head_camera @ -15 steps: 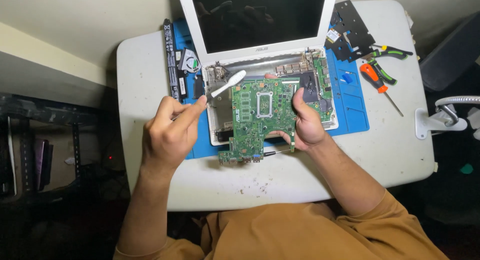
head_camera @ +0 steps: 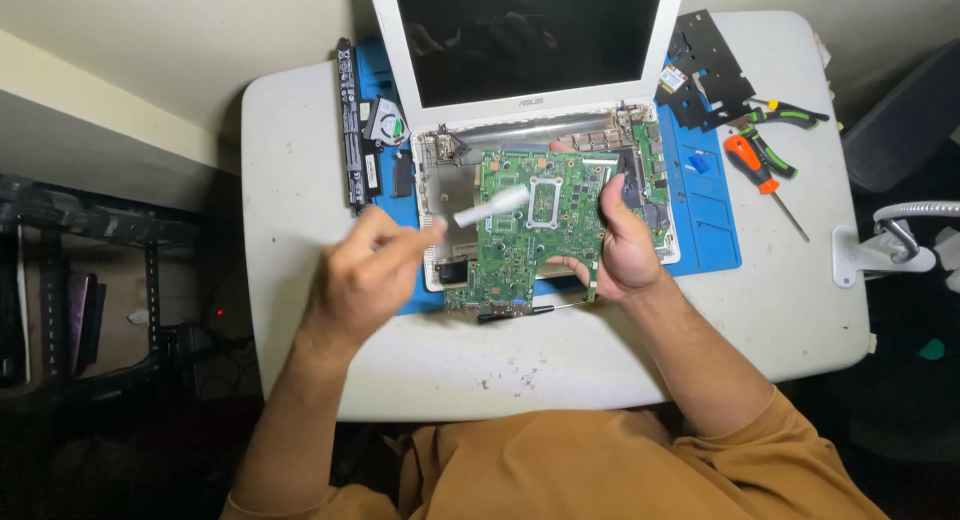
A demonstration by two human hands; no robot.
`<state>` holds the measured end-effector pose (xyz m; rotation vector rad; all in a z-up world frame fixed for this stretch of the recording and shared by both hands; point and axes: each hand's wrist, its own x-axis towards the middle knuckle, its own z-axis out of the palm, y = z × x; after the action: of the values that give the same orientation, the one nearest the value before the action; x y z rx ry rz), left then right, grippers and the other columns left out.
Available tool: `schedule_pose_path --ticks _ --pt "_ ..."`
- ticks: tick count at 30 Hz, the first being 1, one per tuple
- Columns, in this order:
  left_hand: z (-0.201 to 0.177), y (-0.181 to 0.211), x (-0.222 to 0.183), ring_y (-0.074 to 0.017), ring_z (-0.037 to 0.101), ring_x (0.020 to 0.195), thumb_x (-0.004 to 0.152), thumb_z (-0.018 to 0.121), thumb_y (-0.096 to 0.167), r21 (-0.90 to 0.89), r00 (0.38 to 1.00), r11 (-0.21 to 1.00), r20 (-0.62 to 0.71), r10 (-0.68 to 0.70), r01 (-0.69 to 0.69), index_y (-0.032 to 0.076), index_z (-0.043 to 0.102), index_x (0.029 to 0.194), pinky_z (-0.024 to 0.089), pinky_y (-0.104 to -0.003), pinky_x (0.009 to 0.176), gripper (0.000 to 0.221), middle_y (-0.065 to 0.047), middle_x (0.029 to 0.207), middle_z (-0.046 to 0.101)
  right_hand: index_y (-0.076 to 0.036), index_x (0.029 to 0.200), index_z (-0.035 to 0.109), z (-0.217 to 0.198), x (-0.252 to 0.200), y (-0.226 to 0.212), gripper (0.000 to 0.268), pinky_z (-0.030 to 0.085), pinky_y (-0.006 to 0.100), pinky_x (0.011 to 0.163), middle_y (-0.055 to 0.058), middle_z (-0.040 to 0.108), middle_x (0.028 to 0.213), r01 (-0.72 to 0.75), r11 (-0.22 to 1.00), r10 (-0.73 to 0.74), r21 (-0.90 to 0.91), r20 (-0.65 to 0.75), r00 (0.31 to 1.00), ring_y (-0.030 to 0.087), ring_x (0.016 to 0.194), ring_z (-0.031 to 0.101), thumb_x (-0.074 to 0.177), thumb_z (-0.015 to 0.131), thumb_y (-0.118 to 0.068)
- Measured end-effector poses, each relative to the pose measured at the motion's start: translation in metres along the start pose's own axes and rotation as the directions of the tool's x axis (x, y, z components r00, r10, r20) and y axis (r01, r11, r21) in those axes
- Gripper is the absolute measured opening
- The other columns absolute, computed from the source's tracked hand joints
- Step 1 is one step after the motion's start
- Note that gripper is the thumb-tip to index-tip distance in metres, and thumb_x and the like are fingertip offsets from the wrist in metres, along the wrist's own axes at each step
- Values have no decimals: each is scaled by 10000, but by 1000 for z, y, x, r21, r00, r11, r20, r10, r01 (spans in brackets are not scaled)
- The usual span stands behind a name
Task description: Disassembling a laptop to clean the motherboard with a brush and then reassembling it.
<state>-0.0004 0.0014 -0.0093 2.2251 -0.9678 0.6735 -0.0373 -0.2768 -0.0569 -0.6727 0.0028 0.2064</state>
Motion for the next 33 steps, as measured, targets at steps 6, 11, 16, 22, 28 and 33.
schedule_pose_path --ticks 6,11,16,22,28,33 --pt "9 25 -11 -230 679 544 950 687 63 -81 990 996 126 56 -46 243 802 1022 583 -340 512 225 27 743 528 -137 1601 260 -2 1 0 703 623 580 856 315 591 1333 28 999 -28 32 2 1000 443 1131 670 1040 252 -561" --pt "-1 9 -12 -176 637 504 967 748 103 29 999 999 9 -40 40 240 827 958 547 -283 492 158 64 708 483 -151 1611 254 10 -1 -3 713 635 545 864 301 598 1338 20 1000 -20 13 -23 1000 421 1129 678 1034 248 -569" --pt "-1 12 -18 -185 669 506 909 749 47 -172 995 984 94 -24 40 192 828 953 575 -292 499 171 47 679 516 -140 1606 256 6 2 -5 724 642 533 844 305 596 1322 41 999 -43 -31 -45 998 416 1114 685 1029 236 -577" --pt "-25 3 -18 -203 588 622 984 776 87 -90 910 923 -156 -383 373 74 789 1123 508 -290 558 141 -28 821 576 -39 1437 384 -29 -19 -10 610 622 579 830 318 647 1210 363 837 -358 -410 92 929 437 1027 707 947 427 -400" --pt "-1 42 -45 -55 393 494 923 635 673 -846 693 -12 445 -566 533 -52 599 1298 213 -195 419 817 -148 1065 718 -328 1206 717 72 -18 -47 221 219 782 1145 -101 701 1280 839 -410 -132 -357 934 333 405 1378 447 1002 801 -339" --pt "7 58 -30 -42 427 575 928 671 170 -806 427 -225 500 -753 548 -36 694 1174 298 -198 417 322 17 746 558 -480 1446 664 52 -12 -32 289 -155 729 1202 -123 476 1548 528 -843 87 -105 942 326 219 1523 144 1158 645 -463"
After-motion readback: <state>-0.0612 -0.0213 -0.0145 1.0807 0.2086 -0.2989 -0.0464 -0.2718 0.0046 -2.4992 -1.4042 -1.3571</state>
